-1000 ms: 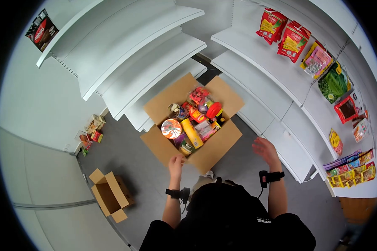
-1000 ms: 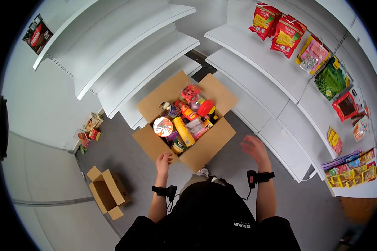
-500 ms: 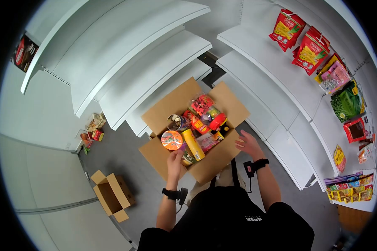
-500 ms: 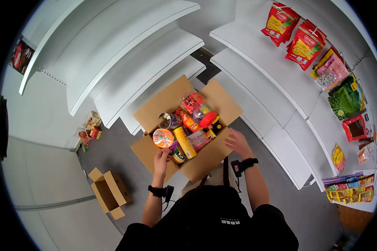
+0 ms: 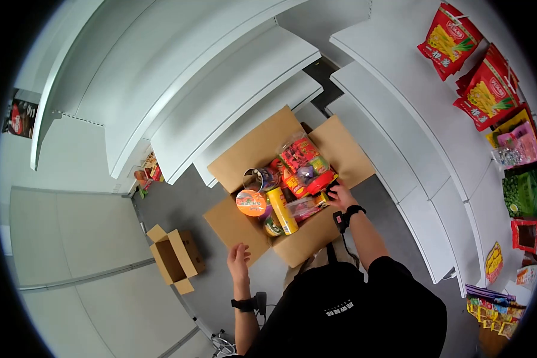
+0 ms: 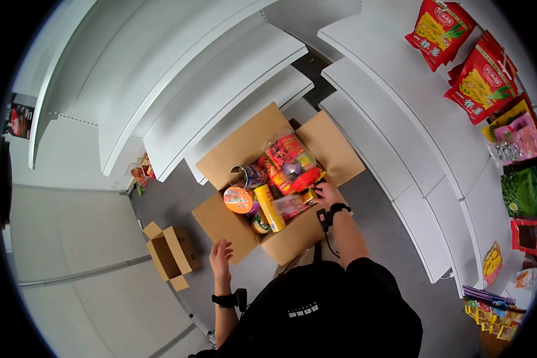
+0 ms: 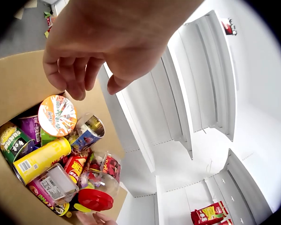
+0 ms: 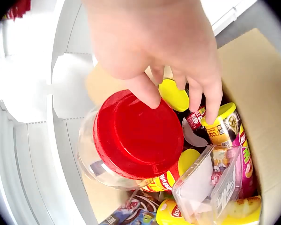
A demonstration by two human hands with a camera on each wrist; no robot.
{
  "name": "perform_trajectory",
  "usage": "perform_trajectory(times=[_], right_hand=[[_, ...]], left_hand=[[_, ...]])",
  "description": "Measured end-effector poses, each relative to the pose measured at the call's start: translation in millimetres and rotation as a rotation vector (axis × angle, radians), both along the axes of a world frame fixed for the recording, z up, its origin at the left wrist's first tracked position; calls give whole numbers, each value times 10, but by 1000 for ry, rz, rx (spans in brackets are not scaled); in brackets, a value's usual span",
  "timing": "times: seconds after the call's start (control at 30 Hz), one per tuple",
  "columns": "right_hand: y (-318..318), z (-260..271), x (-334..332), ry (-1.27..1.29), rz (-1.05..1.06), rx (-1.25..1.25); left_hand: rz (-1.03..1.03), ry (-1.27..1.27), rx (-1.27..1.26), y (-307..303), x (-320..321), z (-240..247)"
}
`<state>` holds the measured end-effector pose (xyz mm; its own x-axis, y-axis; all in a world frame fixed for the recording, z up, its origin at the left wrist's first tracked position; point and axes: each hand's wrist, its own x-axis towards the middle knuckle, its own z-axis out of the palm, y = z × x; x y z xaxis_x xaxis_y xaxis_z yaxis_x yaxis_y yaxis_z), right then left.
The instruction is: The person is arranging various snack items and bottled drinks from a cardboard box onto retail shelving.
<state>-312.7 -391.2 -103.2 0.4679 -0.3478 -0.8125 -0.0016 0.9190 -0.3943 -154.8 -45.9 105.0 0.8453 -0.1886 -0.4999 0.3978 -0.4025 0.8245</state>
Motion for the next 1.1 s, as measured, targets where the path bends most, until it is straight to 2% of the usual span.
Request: perform_trajectory(times=[0.1, 0.2, 0.27, 0.33, 0.4, 0.5, 0.8, 0.9, 1.1], right_hand=[[-80, -187, 75, -29, 91, -36], [-143, -965, 47, -116, 244, -116], [-163, -1580, -53, -318, 529, -746], [-146, -1475, -5, -280, 470, -694], [-106, -633, 181, 10, 81, 45], [-60, -463, 196, -72, -50, 126], [107, -30, 132, -361, -248, 352], [190, 13, 146, -362, -241, 302], [302, 269, 144, -180, -224, 170]], left_hand=[[14, -9, 14, -20, -84, -20], [60, 5, 26, -62, -180, 22], [75, 7, 39, -79, -255, 47], [92, 13, 42, -84, -315, 56], [110, 22, 36, -74, -363, 26], [126, 36, 35, -86, -419, 21], [92, 34, 47, -76, -497, 42], [83, 39, 38, 11, -487, 23], [128, 38, 18, 276, -582, 27]])
